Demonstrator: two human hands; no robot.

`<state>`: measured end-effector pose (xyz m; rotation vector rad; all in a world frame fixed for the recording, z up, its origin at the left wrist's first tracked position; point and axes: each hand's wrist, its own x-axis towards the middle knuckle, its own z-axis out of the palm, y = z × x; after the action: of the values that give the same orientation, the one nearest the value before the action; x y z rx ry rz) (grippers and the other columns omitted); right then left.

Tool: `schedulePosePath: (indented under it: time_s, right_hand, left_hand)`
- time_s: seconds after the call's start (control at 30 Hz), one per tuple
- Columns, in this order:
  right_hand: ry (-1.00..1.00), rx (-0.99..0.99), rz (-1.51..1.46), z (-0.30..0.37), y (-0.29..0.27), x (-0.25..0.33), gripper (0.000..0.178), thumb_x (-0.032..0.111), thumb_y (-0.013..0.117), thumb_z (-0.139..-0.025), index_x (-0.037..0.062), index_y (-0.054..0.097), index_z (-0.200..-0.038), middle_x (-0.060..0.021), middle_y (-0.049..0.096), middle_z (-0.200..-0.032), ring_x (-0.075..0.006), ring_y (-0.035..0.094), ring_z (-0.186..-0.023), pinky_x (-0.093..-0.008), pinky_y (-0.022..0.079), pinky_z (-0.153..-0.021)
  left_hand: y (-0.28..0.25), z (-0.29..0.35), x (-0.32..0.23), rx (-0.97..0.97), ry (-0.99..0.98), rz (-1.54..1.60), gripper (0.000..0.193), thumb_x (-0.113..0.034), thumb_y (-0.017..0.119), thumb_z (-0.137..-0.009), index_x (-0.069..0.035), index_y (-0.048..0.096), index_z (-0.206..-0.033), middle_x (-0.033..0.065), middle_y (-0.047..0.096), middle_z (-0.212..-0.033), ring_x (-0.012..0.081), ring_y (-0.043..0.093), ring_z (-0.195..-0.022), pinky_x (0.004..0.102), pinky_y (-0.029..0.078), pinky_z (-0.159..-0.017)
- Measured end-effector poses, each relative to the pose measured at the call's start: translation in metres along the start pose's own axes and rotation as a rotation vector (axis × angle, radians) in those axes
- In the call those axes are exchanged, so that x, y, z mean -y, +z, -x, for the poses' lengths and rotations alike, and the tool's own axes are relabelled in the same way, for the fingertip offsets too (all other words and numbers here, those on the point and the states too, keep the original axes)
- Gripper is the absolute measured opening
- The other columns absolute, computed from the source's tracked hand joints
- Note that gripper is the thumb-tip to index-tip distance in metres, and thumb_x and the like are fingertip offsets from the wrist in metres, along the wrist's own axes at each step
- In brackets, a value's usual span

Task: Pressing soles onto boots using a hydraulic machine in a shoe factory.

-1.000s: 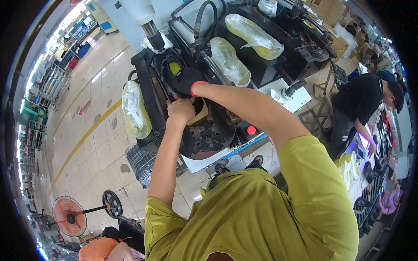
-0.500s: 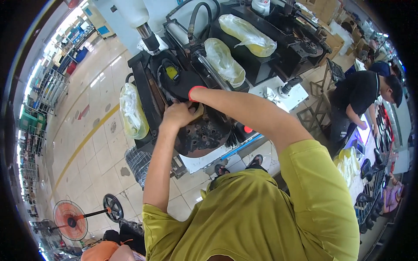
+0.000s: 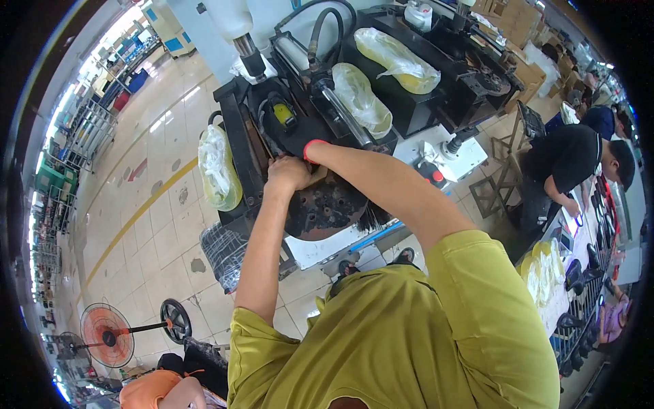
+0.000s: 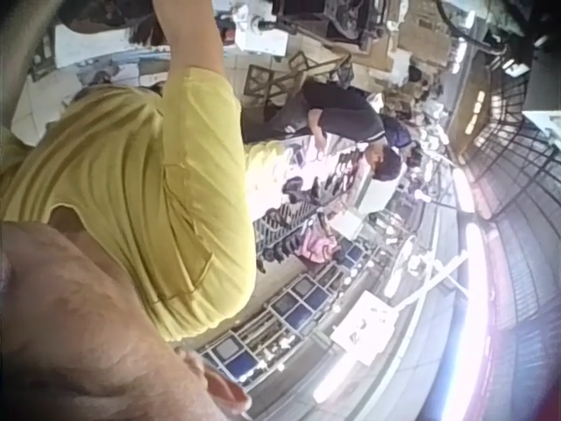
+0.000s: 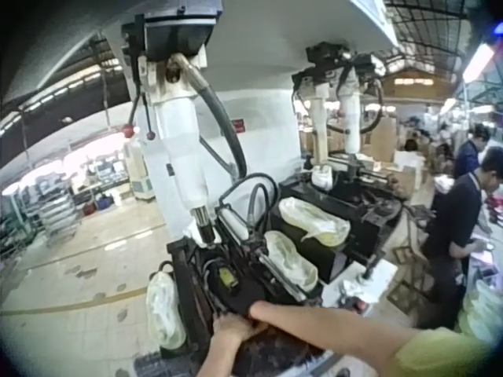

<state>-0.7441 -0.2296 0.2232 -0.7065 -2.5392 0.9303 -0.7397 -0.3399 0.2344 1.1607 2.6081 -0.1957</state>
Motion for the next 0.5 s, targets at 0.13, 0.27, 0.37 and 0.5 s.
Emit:
schedulePosePath:
  time_s: [0.13,0.27,0.37,0.5]
  right_hand:
    - [-0.076,0.029,0.091,0.013,-0.006,0.021,0.055,0.056,0.056,-0.086,0.0072,0.070,-0.106,-0.0209,0.070,-0.098,-0.0379,0.066,-0.096,-0.0449,0.052,-0.082]
    - [-0.168,0.003,0.091,-0.001,0.003,0.013,0.053,0.054,0.053,-0.088,0.0075,0.069,-0.106,-0.0202,0.070,-0.097,-0.0375,0.067,-0.094,-0.0453,0.052,-0.081]
    - [-0.298,-0.113,0.078,-0.034,-0.011,-0.021,0.047,0.047,0.048,-0.091,0.0076,0.068,-0.106,-0.0174,0.071,-0.098,-0.0359,0.068,-0.092,-0.0467,0.052,-0.079]
    - [-0.436,-0.161,0.242,-0.035,-0.039,0.010,0.020,0.030,0.053,-0.082,0.0129,0.052,-0.072,-0.0124,0.059,-0.072,-0.0289,0.058,-0.073,-0.0401,0.045,-0.070]
  left_hand:
    - [0.006,0.012,0.005,-0.083,-0.040,0.052,0.052,-0.039,0.042,-0.096,-0.003,0.062,-0.128,0.0200,0.054,-0.139,0.0353,0.045,-0.135,0.0525,0.026,-0.115]
    - [-0.006,0.009,0.008,-0.045,0.055,0.024,0.051,-0.047,0.046,-0.094,-0.008,0.069,-0.119,0.0240,0.059,-0.131,0.0373,0.054,-0.125,0.0597,0.029,-0.110]
    - [-0.013,0.031,-0.006,-0.410,0.111,0.270,0.040,-0.037,0.055,-0.093,-0.009,0.068,-0.119,0.0254,0.054,-0.136,0.0396,0.051,-0.127,0.0500,0.033,-0.111]
    - [-0.005,0.068,0.028,-0.759,0.117,1.036,0.044,-0.022,0.062,-0.093,0.003,0.056,-0.129,0.0219,0.056,-0.134,0.0343,0.053,-0.123,0.0399,0.038,-0.107]
